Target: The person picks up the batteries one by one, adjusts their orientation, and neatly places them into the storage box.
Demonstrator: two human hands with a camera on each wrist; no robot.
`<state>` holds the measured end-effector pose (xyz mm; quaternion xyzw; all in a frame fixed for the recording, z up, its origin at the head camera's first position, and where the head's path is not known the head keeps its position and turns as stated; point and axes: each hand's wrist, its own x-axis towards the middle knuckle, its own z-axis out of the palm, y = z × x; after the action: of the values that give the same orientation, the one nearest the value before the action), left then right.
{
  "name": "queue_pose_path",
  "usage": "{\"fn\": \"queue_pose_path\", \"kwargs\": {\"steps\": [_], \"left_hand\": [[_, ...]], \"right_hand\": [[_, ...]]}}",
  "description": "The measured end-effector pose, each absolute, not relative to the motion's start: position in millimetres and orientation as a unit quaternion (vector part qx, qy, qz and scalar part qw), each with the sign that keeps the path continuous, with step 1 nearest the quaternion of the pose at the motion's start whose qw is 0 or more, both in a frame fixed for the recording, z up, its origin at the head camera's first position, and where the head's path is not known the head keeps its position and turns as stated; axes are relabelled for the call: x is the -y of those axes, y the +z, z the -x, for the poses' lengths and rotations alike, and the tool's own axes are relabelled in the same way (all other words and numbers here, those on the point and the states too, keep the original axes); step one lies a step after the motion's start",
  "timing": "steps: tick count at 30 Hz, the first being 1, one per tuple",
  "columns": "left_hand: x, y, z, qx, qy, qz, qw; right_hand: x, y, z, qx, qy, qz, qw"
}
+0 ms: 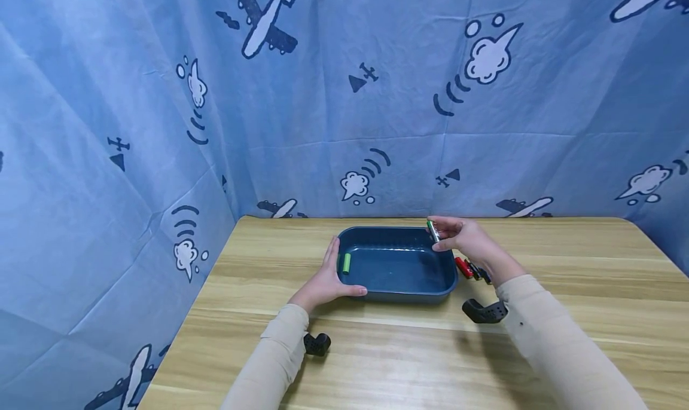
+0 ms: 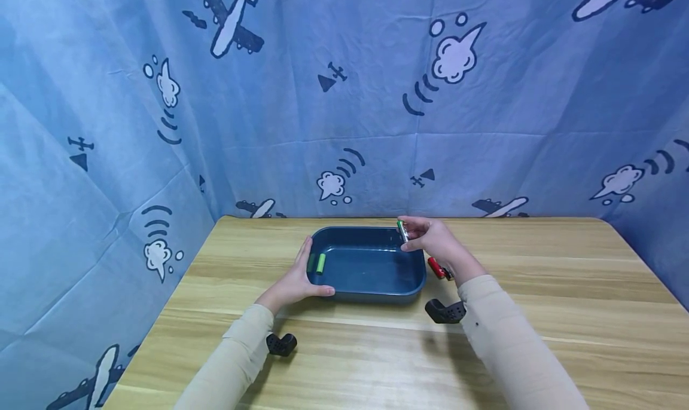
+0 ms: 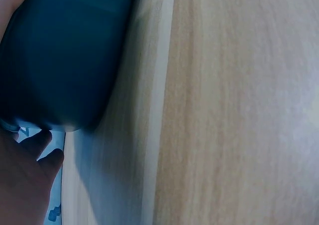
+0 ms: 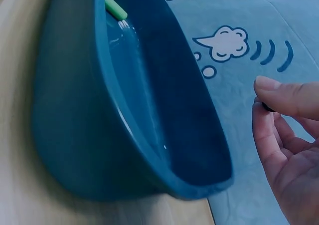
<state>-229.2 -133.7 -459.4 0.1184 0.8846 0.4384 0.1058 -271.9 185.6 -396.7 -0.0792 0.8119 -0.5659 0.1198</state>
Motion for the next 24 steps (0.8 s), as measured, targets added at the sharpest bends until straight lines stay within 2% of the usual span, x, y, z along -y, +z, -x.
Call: {"fn": "queue_pose_path", "kwargs": {"steps": [24], "left_hand": [[133,-464,232,-0.885,0.439,-0.119,0.101]], "right_hand": [[-136,-407,283,-0.773,-0.611,0.089,0.146]]}}
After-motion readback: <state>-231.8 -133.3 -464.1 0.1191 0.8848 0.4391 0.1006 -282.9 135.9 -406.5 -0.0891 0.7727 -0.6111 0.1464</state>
